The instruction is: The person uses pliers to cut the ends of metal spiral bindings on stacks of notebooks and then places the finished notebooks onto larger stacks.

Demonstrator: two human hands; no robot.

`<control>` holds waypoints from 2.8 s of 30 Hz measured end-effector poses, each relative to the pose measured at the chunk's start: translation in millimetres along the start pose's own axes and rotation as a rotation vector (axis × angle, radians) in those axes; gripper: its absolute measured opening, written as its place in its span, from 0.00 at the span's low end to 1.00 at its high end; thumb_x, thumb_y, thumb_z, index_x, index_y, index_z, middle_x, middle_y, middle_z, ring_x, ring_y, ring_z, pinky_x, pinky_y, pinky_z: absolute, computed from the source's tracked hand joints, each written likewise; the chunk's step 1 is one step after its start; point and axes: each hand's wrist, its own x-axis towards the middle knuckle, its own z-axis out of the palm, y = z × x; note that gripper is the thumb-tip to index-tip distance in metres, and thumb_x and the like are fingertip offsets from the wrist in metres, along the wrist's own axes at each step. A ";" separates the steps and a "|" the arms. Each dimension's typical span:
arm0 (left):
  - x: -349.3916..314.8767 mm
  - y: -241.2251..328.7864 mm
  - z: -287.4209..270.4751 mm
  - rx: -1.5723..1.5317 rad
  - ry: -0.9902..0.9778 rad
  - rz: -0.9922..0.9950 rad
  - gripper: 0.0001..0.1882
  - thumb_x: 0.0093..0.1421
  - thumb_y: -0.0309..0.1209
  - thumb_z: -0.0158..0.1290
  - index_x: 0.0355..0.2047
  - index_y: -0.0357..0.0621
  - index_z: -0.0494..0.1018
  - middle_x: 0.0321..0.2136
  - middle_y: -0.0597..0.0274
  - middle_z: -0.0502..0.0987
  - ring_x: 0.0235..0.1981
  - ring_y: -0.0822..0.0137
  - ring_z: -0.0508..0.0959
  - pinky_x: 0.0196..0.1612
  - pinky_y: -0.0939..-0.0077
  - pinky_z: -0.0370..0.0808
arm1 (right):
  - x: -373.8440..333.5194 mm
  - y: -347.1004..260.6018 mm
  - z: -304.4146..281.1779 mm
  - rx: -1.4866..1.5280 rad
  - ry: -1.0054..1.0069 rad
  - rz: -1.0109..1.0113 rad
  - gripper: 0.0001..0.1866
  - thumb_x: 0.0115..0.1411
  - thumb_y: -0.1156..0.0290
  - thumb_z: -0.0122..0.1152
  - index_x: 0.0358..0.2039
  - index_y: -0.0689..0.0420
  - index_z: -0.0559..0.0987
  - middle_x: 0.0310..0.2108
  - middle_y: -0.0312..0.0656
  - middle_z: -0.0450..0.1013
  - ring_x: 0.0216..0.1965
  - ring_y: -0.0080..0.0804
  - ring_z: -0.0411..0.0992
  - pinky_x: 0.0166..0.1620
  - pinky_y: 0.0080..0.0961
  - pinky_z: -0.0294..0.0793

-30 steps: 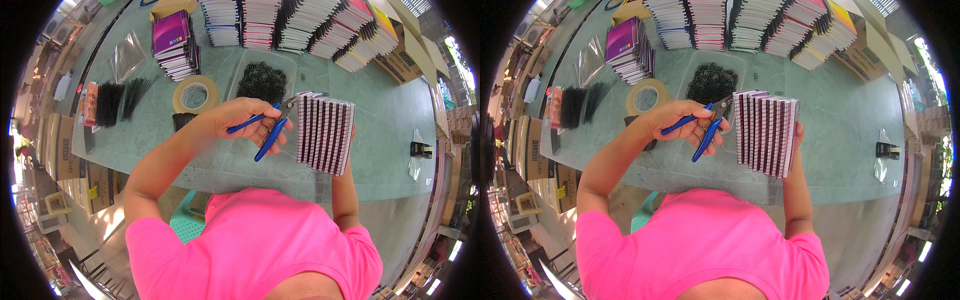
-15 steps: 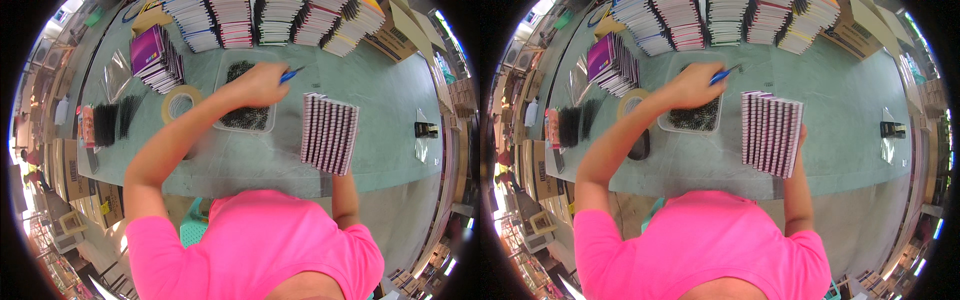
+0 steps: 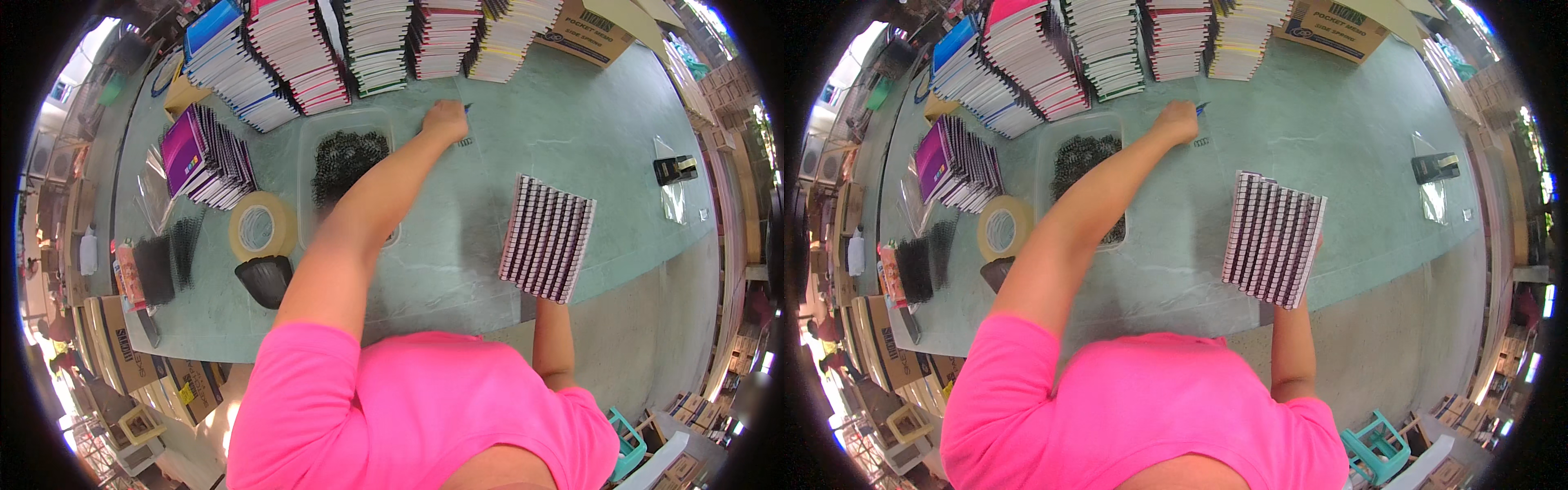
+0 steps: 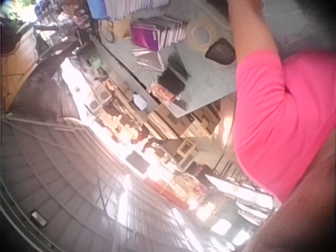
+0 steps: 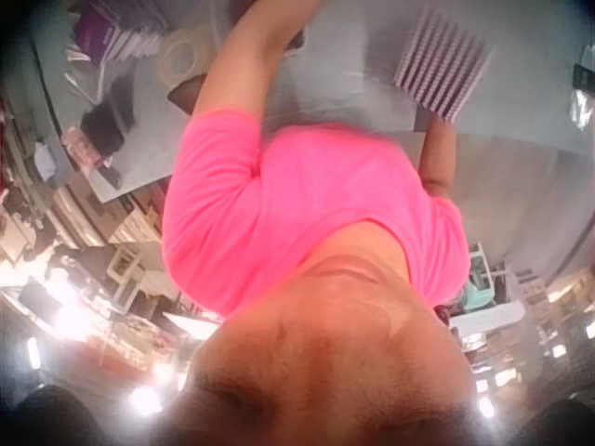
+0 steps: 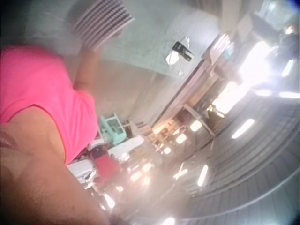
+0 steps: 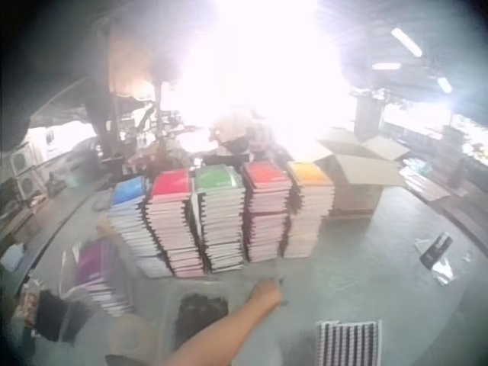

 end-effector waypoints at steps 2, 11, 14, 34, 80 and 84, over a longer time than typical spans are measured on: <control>-5.6 16.9 -13.5 -0.002 -0.129 0.103 0.12 0.43 0.22 0.48 0.30 0.33 0.73 0.36 0.42 0.73 0.38 0.48 0.74 0.41 0.60 0.72 | 1.1 -3.9 5.8 0.180 0.049 0.082 0.21 0.59 0.52 0.40 0.39 0.56 0.71 0.38 0.39 0.71 0.36 0.29 0.70 0.41 0.28 0.74; -79.0 3.2 -20.0 -0.034 0.045 0.361 0.13 0.45 0.23 0.48 0.33 0.34 0.69 0.34 0.43 0.71 0.38 0.48 0.72 0.41 0.61 0.70 | 0.8 5.8 35.1 -0.026 -0.113 0.051 0.24 0.58 0.50 0.42 0.45 0.56 0.69 0.42 0.39 0.70 0.41 0.31 0.69 0.45 0.30 0.72; -143.1 -30.6 -89.3 -0.180 0.167 0.392 0.14 0.47 0.27 0.50 0.36 0.40 0.68 0.31 0.47 0.70 0.35 0.46 0.71 0.38 0.59 0.68 | 3.2 11.5 48.4 0.020 -0.218 0.133 0.25 0.58 0.50 0.43 0.45 0.57 0.69 0.42 0.40 0.70 0.41 0.32 0.69 0.45 0.30 0.72; -267.2 -62.9 -133.7 -1.617 -0.782 -0.071 0.24 0.61 0.41 0.38 0.48 0.32 0.61 0.38 0.50 0.72 0.34 0.57 0.75 0.43 0.63 0.70 | -1.5 69.4 113.2 0.078 -0.582 0.530 0.27 0.53 0.50 0.50 0.46 0.58 0.69 0.42 0.42 0.70 0.41 0.34 0.70 0.45 0.33 0.72; -271.4 -29.4 -148.5 -1.426 -0.663 -0.235 0.23 0.60 0.42 0.39 0.43 0.30 0.65 0.30 0.47 0.74 0.30 0.51 0.77 0.34 0.60 0.75 | 12.3 63.4 100.5 0.073 -0.592 0.641 0.32 0.45 0.53 0.61 0.45 0.64 0.70 0.41 0.49 0.71 0.39 0.40 0.72 0.43 0.36 0.74; -269.3 -28.2 -148.9 -1.401 -0.678 -0.314 0.22 0.60 0.40 0.39 0.41 0.31 0.66 0.29 0.47 0.74 0.29 0.53 0.78 0.33 0.62 0.74 | 7.5 62.2 104.3 0.036 -0.570 0.599 0.32 0.45 0.52 0.61 0.45 0.63 0.70 0.41 0.49 0.72 0.39 0.39 0.72 0.43 0.35 0.73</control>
